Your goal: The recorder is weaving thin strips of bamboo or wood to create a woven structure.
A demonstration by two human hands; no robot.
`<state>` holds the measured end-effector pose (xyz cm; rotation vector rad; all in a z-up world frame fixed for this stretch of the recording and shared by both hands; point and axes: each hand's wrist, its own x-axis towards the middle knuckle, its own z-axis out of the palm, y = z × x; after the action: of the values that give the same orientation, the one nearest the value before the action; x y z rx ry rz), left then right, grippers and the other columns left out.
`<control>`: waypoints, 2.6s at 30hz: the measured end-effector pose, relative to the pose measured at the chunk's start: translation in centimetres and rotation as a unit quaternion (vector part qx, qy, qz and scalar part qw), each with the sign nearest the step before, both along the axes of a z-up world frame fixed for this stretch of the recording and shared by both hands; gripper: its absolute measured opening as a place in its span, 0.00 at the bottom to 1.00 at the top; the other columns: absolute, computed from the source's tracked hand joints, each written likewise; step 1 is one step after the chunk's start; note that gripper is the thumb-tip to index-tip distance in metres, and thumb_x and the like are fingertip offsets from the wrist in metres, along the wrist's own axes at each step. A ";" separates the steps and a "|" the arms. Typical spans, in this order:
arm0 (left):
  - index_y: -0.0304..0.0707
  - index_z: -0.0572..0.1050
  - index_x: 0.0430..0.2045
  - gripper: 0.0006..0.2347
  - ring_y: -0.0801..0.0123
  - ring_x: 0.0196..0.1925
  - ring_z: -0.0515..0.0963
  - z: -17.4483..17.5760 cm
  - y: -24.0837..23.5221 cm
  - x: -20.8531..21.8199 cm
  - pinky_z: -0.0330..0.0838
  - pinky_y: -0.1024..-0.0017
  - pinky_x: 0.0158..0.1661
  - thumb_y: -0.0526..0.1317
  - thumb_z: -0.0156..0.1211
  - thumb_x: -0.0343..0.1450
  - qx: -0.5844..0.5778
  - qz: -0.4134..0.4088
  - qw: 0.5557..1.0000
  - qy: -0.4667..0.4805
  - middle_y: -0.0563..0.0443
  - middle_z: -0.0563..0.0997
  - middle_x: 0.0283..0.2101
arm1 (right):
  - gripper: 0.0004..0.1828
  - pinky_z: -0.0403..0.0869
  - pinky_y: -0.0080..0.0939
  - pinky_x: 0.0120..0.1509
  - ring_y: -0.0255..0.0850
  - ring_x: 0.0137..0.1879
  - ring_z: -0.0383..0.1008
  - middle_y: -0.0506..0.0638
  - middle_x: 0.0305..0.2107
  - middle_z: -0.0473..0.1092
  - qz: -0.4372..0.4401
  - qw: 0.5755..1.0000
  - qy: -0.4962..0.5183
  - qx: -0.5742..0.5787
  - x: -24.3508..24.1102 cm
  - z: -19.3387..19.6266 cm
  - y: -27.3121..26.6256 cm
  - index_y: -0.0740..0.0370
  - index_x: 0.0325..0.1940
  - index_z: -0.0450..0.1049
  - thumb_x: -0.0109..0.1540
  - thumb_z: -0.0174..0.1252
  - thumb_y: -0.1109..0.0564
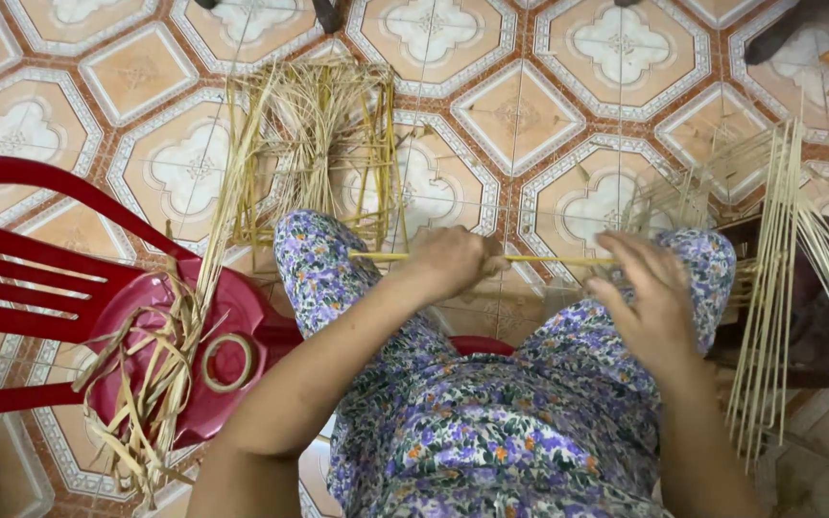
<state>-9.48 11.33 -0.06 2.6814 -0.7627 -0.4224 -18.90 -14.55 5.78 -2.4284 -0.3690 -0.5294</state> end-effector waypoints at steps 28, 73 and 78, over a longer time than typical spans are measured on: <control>0.43 0.81 0.40 0.09 0.49 0.41 0.83 1.1 2.8 -2.9 0.74 0.54 0.42 0.45 0.62 0.73 -0.242 0.039 0.967 -0.071 0.45 0.83 0.38 | 0.07 0.67 0.40 0.72 0.41 0.63 0.71 0.52 0.52 0.73 -0.006 0.995 0.070 0.072 1.4 -6.6 -7.6 0.57 0.57 0.76 0.78 0.52 0.59; 0.39 0.80 0.28 0.09 0.71 0.23 0.76 2.5 6.3 -4.4 0.70 0.71 0.26 0.44 0.71 0.69 -0.250 0.043 0.967 -0.031 0.58 0.72 0.20 | 0.34 0.52 0.51 0.80 0.50 0.77 0.52 0.51 0.71 0.57 0.314 0.695 0.637 -0.115 12.2 -32.8 6.1 0.50 0.73 0.62 0.69 0.30 0.36; 0.40 0.81 0.32 0.09 0.72 0.22 0.75 2.7 6.2 -4.2 0.69 0.72 0.24 0.45 0.69 0.72 -0.241 0.051 0.968 -0.038 0.58 0.72 0.20 | 0.36 0.45 0.57 0.81 0.51 0.81 0.44 0.51 0.74 0.52 0.297 0.690 0.651 -0.113 11.6 -35.7 5.0 0.47 0.75 0.58 0.68 0.29 0.32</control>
<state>-13.70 17.51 2.62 2.2737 -0.6439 -0.0893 -7.29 -9.51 -29.97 -2.0521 -0.5161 1.5374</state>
